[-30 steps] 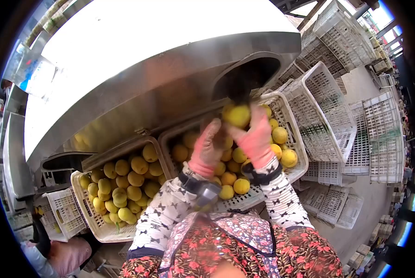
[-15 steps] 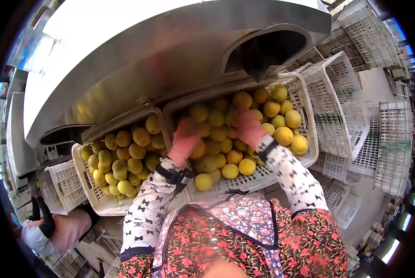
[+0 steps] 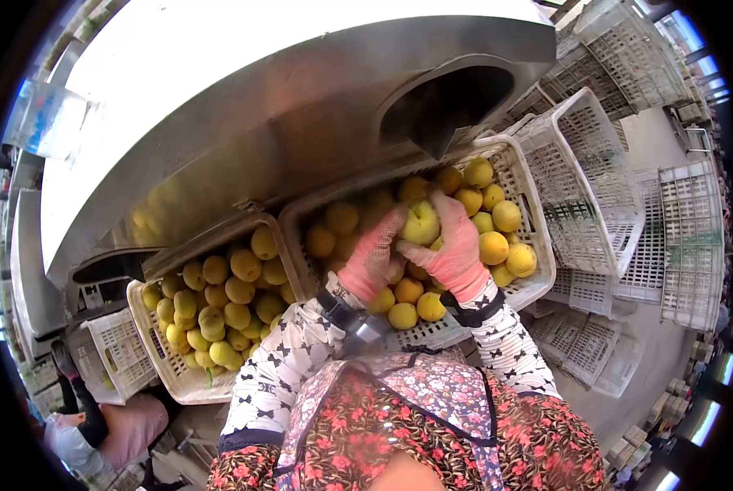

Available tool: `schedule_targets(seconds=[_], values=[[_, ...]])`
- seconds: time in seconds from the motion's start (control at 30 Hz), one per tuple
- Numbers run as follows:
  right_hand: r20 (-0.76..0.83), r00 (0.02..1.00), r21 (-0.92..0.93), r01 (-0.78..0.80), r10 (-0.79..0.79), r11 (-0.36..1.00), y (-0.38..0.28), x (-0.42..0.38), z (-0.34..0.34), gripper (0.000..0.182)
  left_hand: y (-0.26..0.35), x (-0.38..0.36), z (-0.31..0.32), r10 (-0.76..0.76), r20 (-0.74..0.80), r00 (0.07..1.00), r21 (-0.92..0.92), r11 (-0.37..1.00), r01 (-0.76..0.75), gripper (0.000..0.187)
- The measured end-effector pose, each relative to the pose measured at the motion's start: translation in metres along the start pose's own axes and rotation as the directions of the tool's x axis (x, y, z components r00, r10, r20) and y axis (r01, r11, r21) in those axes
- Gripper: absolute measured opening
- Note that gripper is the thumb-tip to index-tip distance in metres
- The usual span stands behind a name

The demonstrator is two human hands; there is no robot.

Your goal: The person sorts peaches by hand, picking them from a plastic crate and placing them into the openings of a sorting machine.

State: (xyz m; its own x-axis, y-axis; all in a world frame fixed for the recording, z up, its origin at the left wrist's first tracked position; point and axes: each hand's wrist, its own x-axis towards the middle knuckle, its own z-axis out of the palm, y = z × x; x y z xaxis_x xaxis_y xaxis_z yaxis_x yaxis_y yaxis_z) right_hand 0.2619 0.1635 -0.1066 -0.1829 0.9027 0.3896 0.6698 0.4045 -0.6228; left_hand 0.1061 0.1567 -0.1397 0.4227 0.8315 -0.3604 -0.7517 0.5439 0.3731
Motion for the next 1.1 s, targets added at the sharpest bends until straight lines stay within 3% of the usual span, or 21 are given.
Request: schedule_targets(seconds=[0.1, 0.13, 0.17, 0.2, 0.23, 0.33, 0.4, 0.43, 0.47, 0.53, 0.63, 0.73, 0.83, 0.87, 0.9, 0.93, 0.97, 1.07, 1.1], values=[[-0.245, 0.970, -0.040, -0.007, -0.003, 0.999, -0.002, 0.033, -0.013, 0.085, 0.017, -0.008, 0.011, 0.137, -0.053, 0.989, 0.249, 0.961, -0.120, 0.039], [-0.076, 0.984, -0.176, -0.174, 0.163, 0.969, -0.011, 0.064, -0.022, 0.082, 0.016, 0.003, -0.019, 0.280, -0.035, 0.959, 0.471, 0.851, -0.231, 0.042], [0.071, 0.935, -0.335, -0.306, 0.347, 0.891, -0.012, 0.102, -0.024, 0.079, 0.022, 0.007, -0.034, 0.387, -0.032, 0.922, 0.767, 0.600, -0.226, 0.044], [0.062, 0.965, -0.402, -0.209, 0.254, 0.891, 0.026, 0.135, 0.002, 0.076, 0.028, 0.008, -0.046, 0.474, 0.015, 0.880, 0.951, 0.266, -0.159, 0.047], [0.061, 0.986, -0.468, -0.111, 0.157, 0.877, 0.057, 0.151, 0.023, 0.074, 0.031, 0.008, -0.056, 0.532, 0.096, 0.842, 0.994, -0.102, -0.050, 0.050], [-0.320, 0.946, -0.350, -0.063, -0.056, 0.935, 0.043, 0.140, -0.001, 0.069, 0.035, 0.013, -0.096, 0.370, 0.281, 0.885, 0.878, -0.471, -0.081, 0.055], [-0.269, 0.961, -0.096, -0.086, 0.057, 0.992, 0.023, 0.092, -0.028, 0.070, 0.036, 0.022, -0.101, 0.214, 0.294, 0.931, 0.817, -0.562, -0.129, 0.061], [-0.057, 0.982, -0.145, -0.188, 0.181, 0.971, 0.036, 0.064, -0.028, 0.070, 0.036, 0.025, -0.103, 0.134, 0.289, 0.948, 0.784, -0.601, -0.154, 0.064], [0.143, 0.941, -0.217, -0.271, 0.306, 0.938, 0.057, 0.034, -0.018, 0.070, 0.036, 0.030, -0.102, 0.058, 0.220, 0.974, 0.718, -0.685, -0.122, 0.068], [0.363, 0.828, -0.463, -0.237, 0.427, 0.854, 0.083, -0.011, 0.011, 0.066, 0.034, 0.042, -0.094, -0.068, 0.055, 0.996, 0.547, -0.833, -0.087, 0.076], [0.417, 0.747, -0.530, -0.264, 0.519, 0.806, 0.104, -0.029, 0.034, 0.065, 0.028, 0.067, -0.104, -0.146, -0.034, 0.989, 0.462, -0.880, -0.114, 0.085], [0.384, 0.709, -0.624, -0.273, 0.592, 0.732, 0.134, -0.030, 0.074, 0.066, 0.027, 0.070, -0.092, -0.147, -0.011, 0.989, 0.405, -0.905, -0.130, 0.083], [0.452, 0.692, -0.464, -0.357, 0.563, 0.811, 0.127, -0.015, 0.046, 0.073, 0.035, 0.071, -0.094, -0.238, 0.027, 0.971, 0.415, -0.881, -0.227, 0.079], [0.394, 0.792, -0.293, -0.372, 0.466, 0.881, 0.132, -0.020, 0.037, 0.065, 0.038, 0.075, -0.087, -0.252, -0.018, 0.968, 0.419, -0.881, -0.221, 0.079], [0.442, 0.750, 0.032, -0.561, 0.492, 0.827, 0.132, -0.023, 0.028, 0.070, 0.040, 0.077, -0.074, -0.262, -0.064, 0.963, 0.427, -0.879, -0.211, 0.078], [0.501, 0.708, 0.336, -0.689, 0.497, 0.642, 0.129, -0.029, 0.018, 0.076, 0.040, 0.077, -0.067, -0.278, -0.108, 0.955, 0.438, -0.875, -0.205, 0.077], [0.559, 0.677, 0.579, -0.732, 0.480, 0.359, 0.122, -0.032, 0.008, 0.082, 0.040, 0.079, -0.070, -0.314, -0.070, 0.947, 0.428, -0.867, -0.256, 0.076], [0.582, 0.702, 0.770, -0.638, 0.411, 0.000, 0.074, -0.029, -0.032, 0.094, 0.040, 0.084, -0.089, -0.367, 0.041, 0.929, 0.384, -0.853, -0.354, 0.074], [0.526, 0.756, 0.790, -0.604, 0.390, 0.106, 0.073, -0.025, -0.033, 0.095, 0.037, 0.082, -0.098, -0.349, 0.071, 0.935, 0.366, -0.862, -0.350, 0.073]])
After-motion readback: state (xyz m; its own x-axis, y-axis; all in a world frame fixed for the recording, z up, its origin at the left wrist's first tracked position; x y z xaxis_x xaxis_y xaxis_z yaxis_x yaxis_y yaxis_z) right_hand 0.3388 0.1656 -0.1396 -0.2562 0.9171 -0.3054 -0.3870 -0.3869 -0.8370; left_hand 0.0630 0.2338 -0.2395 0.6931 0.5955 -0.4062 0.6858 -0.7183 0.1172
